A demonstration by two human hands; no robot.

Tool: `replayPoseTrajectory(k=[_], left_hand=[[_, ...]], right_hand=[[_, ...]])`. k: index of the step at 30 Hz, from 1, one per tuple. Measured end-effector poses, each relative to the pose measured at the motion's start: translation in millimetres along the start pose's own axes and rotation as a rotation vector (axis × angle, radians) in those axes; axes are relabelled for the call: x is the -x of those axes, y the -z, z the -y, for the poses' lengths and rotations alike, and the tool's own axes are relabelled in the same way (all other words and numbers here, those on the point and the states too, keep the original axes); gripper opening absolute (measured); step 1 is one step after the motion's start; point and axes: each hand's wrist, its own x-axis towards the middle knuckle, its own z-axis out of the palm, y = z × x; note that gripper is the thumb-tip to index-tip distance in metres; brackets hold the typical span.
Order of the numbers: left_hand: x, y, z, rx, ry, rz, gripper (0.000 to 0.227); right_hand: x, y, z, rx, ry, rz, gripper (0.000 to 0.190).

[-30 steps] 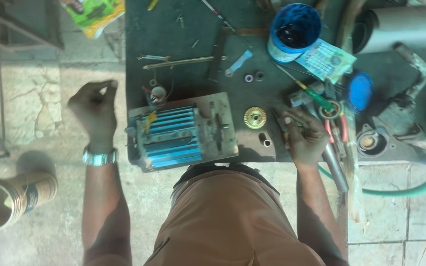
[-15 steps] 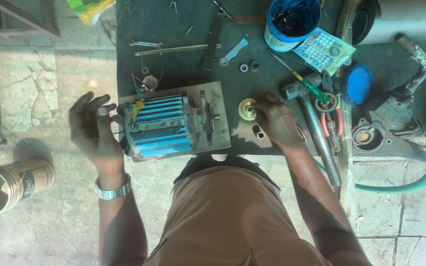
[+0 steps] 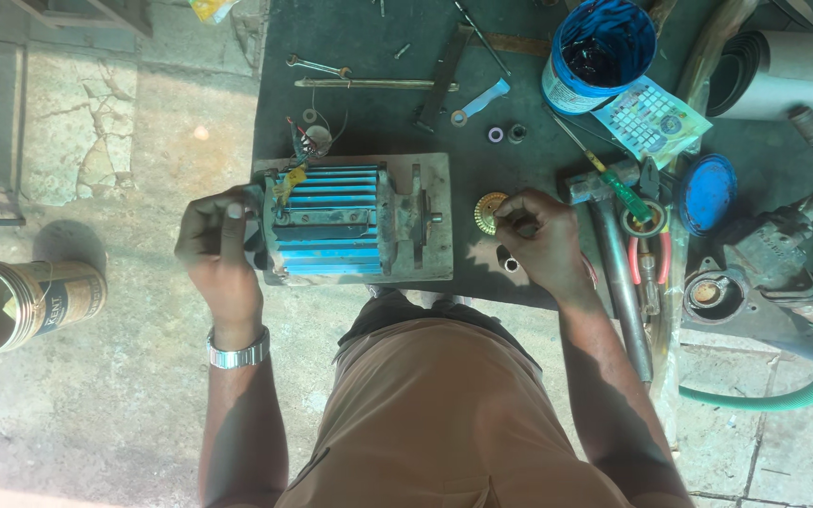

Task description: The person assembles a small blue electric motor on a workbench. They place a brass gear onto the motor shaft, then use a wrench to tighten a nut, securing the gear in place.

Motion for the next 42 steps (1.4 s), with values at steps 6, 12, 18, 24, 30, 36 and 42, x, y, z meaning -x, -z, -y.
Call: replayPoseTrajectory(k=[6, 12, 18, 24, 30, 36, 42], left_hand=[[10, 6, 2, 0.007, 0.005, -0.053, 0.004], [17, 17, 8, -0.033, 0.065, -0.077, 0.016], [7, 11, 12, -0.139, 0.015, -0.026, 0.031], [2, -6, -5, -0.152, 0.023, 0.152, 0.049], [0, -11, -7, -0.05, 0.088, 0.099, 0.053], [-3, -16, 6, -0.148, -0.001, 0.059, 0.055], [-2, -18, 7, -0.164, -0.048, 0.042, 0.052]], right_hand=[[2, -15, 9, -0.326, 0.028, 0.079, 0.019], [1, -25, 10, -0.552, -0.05, 0.098, 0.016], [-4, -27, 7, -0.485, -0.046, 0.069, 0.014], [1, 8, -10, 0.145, -0.04, -0.096, 0.016], [9, 4, -20, 0.373, 0.103, -0.083, 0.014], [8, 3, -17, 0.518, 0.217, -0.088, 0.017], [-1, 32, 3, 0.477, 0.105, -0.112, 0.02]])
